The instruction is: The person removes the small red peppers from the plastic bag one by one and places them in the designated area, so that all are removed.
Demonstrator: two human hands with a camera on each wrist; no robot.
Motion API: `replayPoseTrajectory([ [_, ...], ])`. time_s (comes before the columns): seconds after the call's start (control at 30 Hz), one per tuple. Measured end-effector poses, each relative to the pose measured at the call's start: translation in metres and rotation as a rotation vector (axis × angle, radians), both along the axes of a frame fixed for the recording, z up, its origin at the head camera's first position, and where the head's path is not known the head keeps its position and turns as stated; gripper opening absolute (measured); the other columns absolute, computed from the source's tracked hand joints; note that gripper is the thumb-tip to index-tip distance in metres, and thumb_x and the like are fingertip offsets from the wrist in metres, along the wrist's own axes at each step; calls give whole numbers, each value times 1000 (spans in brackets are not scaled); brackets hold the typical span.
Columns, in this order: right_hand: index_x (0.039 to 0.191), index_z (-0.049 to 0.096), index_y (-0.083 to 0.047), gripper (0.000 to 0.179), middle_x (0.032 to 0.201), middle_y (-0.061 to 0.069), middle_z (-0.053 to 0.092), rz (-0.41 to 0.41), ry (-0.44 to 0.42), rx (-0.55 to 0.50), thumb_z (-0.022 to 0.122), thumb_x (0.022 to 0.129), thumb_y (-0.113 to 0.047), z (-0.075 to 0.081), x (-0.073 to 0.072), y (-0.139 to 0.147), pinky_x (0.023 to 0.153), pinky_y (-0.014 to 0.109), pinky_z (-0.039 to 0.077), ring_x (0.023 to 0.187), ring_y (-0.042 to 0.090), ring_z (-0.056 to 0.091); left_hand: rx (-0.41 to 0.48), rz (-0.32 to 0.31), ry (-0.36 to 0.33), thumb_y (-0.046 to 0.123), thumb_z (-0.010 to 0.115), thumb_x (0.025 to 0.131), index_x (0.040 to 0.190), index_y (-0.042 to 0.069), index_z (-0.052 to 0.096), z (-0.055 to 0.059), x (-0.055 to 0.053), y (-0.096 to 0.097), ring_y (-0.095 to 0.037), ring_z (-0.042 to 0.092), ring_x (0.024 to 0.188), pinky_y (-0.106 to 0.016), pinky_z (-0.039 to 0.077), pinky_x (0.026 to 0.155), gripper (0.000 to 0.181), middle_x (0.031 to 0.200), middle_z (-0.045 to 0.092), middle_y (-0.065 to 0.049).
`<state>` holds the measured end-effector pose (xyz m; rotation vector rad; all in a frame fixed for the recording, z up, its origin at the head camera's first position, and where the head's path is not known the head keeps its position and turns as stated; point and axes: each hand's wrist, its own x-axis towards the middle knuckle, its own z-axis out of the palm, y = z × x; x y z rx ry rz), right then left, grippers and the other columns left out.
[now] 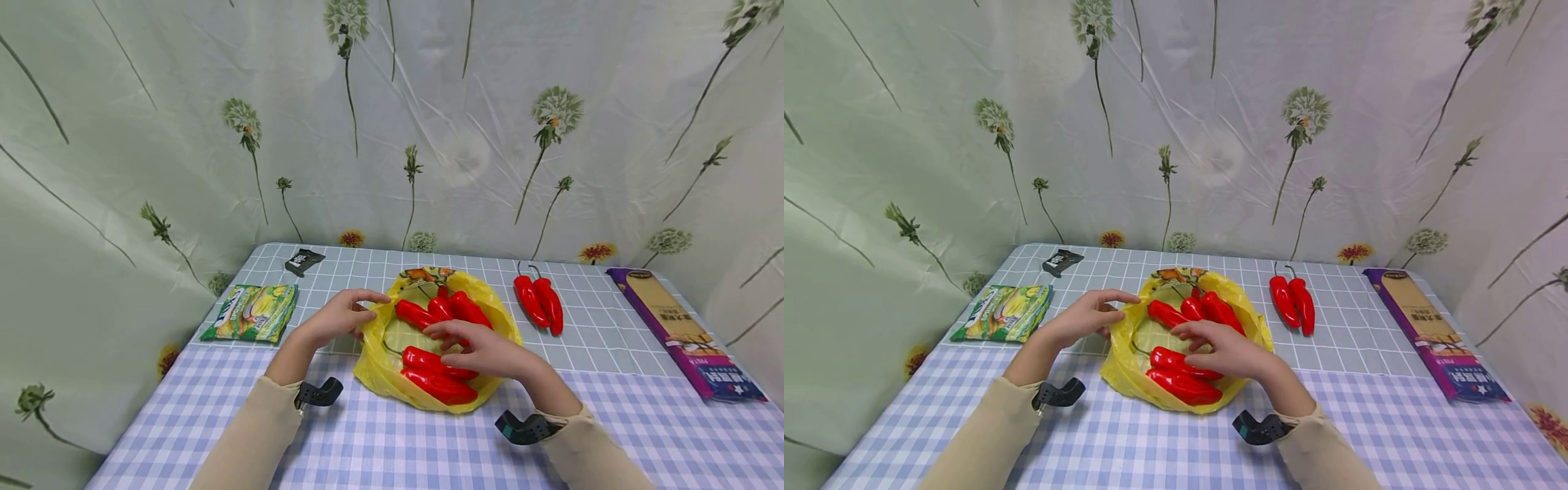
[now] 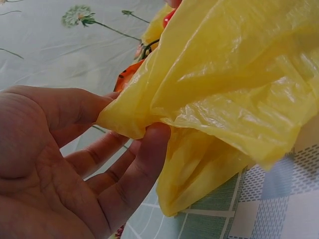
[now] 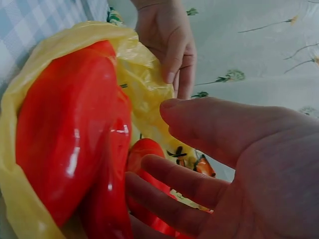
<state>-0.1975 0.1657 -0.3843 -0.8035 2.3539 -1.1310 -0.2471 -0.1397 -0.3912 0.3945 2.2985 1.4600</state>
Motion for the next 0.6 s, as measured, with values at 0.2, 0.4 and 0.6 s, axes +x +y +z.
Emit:
replayPoseTrajectory([
  [0.2, 143, 52, -15, 55, 138, 10, 59, 21, -13, 19, 71, 91, -19, -7, 0, -4, 94, 43, 58, 120, 29, 60, 15, -8, -2, 7, 56, 98, 133, 14, 64, 1, 1, 0, -19, 65, 86, -31, 60, 66, 37, 140, 58, -14],
  [0.4, 142, 53, -17, 56, 136, 8, 61, 15, -6, 52, 72, 90, -21, -9, 0, -8, 92, 44, 58, 120, 28, 61, 20, -15, 5, 5, 54, 96, 133, 14, 64, 1, 1, 0, -19, 63, 81, -29, 58, 63, 39, 139, 58, -14],
  [0.6, 142, 53, -19, 55, 135, 4, 62, 3, -6, 71, 72, 90, -23, -11, 1, -9, 93, 42, 58, 120, 25, 61, 13, -2, -4, 5, 53, 96, 131, 14, 65, 1, 1, 0, -20, 63, 83, -29, 58, 64, 38, 140, 58, -13],
])
